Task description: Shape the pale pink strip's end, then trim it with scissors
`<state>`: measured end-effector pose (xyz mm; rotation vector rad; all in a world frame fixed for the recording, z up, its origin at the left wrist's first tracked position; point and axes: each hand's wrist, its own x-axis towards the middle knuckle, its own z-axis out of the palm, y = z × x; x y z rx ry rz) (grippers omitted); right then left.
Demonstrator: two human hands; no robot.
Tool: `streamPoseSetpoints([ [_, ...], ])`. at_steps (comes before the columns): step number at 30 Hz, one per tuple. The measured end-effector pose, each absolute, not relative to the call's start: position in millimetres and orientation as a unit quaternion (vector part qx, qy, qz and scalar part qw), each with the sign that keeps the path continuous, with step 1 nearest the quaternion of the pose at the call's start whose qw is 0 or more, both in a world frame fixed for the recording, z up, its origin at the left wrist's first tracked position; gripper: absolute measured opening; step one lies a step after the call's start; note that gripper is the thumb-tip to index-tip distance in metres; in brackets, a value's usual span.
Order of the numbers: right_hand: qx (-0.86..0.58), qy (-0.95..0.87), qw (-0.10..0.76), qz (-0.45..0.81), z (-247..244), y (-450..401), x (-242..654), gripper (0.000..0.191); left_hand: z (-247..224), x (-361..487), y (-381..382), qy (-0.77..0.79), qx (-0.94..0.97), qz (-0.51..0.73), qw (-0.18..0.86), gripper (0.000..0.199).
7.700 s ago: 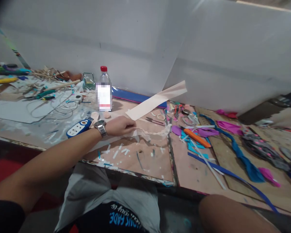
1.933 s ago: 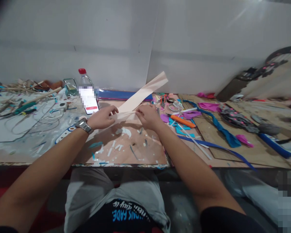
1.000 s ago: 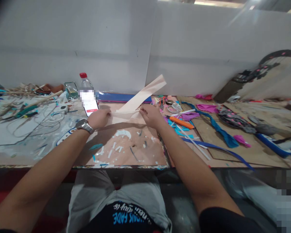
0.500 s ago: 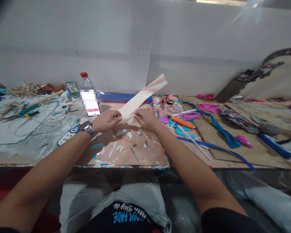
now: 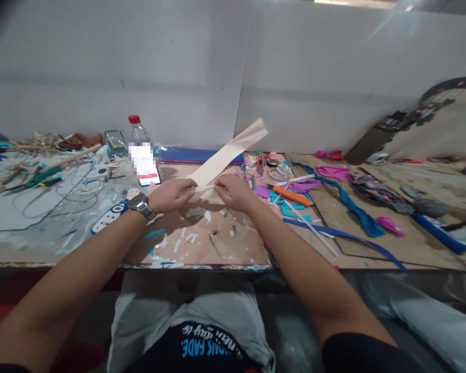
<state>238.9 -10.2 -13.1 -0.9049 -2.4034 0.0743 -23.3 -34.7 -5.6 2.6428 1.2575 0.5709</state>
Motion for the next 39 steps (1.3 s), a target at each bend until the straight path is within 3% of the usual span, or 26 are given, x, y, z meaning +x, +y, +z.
streamPoseSetpoints([
  [27,-0.345,-0.898,0.271,0.037,-13,-11,239,0.023,-6,-23,-32,0.442,0.88,0.171,0.018,0.028],
  [32,-0.339,-0.898,0.276,0.044,-15,-19,231,0.019,-5,-20,-36,0.415,0.891,0.18,0.049,0.042],
  [39,-0.304,-0.919,0.246,0.056,-16,-33,215,0.022,-8,-11,-44,0.377,0.896,0.198,0.124,0.035],
])
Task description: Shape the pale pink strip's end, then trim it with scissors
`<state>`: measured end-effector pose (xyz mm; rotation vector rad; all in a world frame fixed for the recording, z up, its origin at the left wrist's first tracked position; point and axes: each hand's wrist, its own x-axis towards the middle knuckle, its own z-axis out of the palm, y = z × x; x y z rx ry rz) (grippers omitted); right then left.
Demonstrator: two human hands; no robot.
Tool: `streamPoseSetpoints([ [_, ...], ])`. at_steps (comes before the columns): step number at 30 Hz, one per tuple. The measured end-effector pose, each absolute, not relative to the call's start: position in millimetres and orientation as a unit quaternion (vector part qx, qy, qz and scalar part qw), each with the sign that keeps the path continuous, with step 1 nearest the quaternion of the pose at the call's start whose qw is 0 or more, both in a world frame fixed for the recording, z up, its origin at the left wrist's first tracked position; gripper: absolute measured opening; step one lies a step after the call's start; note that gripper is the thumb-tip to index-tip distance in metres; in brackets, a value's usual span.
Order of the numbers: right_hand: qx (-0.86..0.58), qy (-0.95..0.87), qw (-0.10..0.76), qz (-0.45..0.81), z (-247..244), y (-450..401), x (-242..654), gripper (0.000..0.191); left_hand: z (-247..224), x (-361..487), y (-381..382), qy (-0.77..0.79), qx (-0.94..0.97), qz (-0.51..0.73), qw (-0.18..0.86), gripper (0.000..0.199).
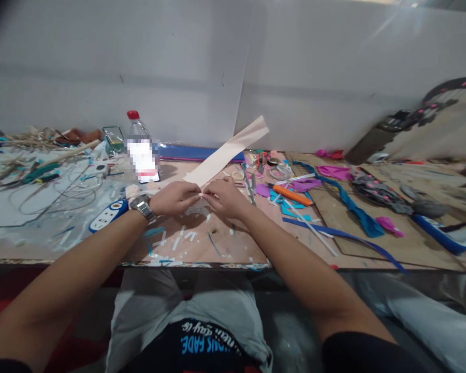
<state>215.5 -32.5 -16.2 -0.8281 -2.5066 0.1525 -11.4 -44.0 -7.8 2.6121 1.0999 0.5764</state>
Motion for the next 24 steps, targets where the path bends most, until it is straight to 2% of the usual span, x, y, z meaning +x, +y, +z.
streamPoseSetpoints([
  [4,-0.304,-0.922,0.234,0.049,-18.0,-31.9,216.2,0.023,-7.3,-10.8,-45.3,0.383,0.891,0.203,0.133,0.03],
  [10,-0.302,-0.924,0.228,0.05,-18.5,-30.9,216.1,0.024,-8.6,-11.1,-44.0,0.366,0.891,0.213,0.163,0.032],
  [24,-0.27,-0.932,0.239,0.044,-17.9,-30.1,217.8,0.019,-12.5,-9.4,-43.3,0.372,0.897,0.192,0.142,0.032],
])
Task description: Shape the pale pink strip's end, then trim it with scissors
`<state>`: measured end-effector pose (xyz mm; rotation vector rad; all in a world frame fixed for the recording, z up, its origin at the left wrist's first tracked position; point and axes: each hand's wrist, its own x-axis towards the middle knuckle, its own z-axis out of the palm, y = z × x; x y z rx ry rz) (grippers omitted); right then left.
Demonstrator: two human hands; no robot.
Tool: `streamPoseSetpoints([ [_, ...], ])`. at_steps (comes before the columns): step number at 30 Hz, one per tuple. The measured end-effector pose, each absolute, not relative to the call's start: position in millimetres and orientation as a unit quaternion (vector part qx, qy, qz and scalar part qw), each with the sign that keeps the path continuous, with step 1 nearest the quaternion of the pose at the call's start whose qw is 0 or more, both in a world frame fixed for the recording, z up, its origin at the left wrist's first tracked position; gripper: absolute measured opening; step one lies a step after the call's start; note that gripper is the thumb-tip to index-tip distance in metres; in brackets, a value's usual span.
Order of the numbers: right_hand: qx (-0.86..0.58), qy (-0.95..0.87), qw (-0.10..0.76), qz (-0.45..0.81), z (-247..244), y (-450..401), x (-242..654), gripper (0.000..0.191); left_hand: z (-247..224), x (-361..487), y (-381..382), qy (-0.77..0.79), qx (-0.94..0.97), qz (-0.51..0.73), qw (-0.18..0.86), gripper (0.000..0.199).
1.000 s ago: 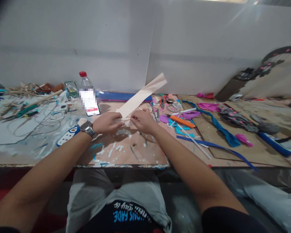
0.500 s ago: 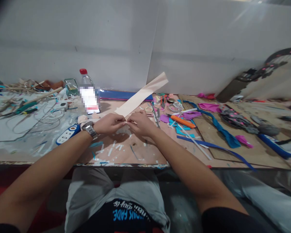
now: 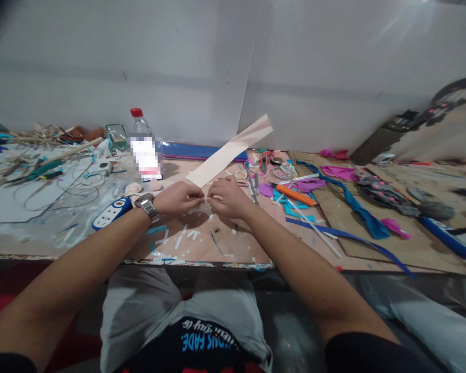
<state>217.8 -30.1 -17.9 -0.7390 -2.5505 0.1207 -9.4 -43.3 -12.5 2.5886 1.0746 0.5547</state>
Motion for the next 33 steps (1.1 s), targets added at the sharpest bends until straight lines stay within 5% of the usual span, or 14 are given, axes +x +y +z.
streamPoseSetpoints([
  [13,-0.269,-0.937,0.211,0.072,-14,-30,217,0.029,-8,-9,-45,0.377,0.894,0.158,0.186,0.033],
  [33,-0.255,-0.928,0.263,0.069,-22,-26,218,0.016,-5,-14,-41,0.384,0.883,0.155,0.223,0.025],
])
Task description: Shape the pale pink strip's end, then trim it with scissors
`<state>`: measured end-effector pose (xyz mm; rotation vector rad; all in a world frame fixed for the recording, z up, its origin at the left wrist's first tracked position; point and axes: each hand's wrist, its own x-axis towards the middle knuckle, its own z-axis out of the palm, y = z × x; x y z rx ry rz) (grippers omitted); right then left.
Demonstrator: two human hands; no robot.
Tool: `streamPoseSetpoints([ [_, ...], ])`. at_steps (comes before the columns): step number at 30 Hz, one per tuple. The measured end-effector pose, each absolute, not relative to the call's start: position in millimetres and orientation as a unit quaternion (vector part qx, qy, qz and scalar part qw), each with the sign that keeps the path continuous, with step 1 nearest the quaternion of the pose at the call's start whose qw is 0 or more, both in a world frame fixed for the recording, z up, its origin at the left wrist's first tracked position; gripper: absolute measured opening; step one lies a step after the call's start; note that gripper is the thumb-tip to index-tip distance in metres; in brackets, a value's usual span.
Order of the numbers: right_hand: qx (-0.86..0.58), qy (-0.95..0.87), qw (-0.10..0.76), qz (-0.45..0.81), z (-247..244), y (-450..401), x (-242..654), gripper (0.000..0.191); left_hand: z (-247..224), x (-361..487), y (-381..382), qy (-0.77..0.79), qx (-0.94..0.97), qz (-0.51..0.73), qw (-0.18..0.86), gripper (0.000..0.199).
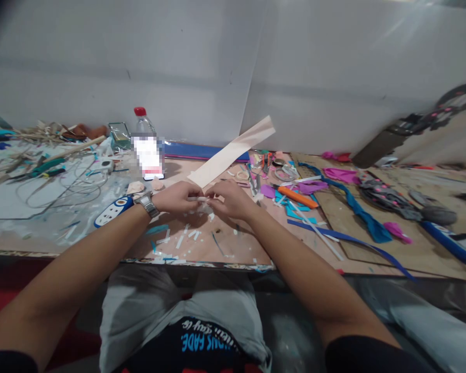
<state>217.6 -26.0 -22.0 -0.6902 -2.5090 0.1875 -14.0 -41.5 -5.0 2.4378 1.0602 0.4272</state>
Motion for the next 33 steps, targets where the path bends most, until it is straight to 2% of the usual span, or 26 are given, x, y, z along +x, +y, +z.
streamPoseSetpoints([
  [6,-0.244,-0.922,0.291,0.072,-23.4,-27.6,216.6,0.015,-3.5,-15.7,-40.4,0.372,0.875,0.166,0.262,0.023],
  [16,-0.244,-0.92,0.301,0.062,-20.6,-33.0,212.5,0.02,-3.6,-15.8,-39.3,0.371,0.866,0.169,0.291,0.031],
  [21,-0.247,-0.919,0.303,0.052,-22.7,-30.2,213.2,0.016,-5.6,-16.9,-39.4,0.356,0.879,0.18,0.263,0.037],
  [27,-0.259,-0.916,0.303,0.039,-21.8,-27.2,216.9,0.011,-5.5,-20.2,-40.1,0.394,0.886,0.168,0.181,0.037],
  [33,-0.284,-0.91,0.299,0.042,-19.9,-27.5,218.3,0.01,-1.4,-19.1,-42.6,0.41,0.886,0.155,0.152,0.033],
])
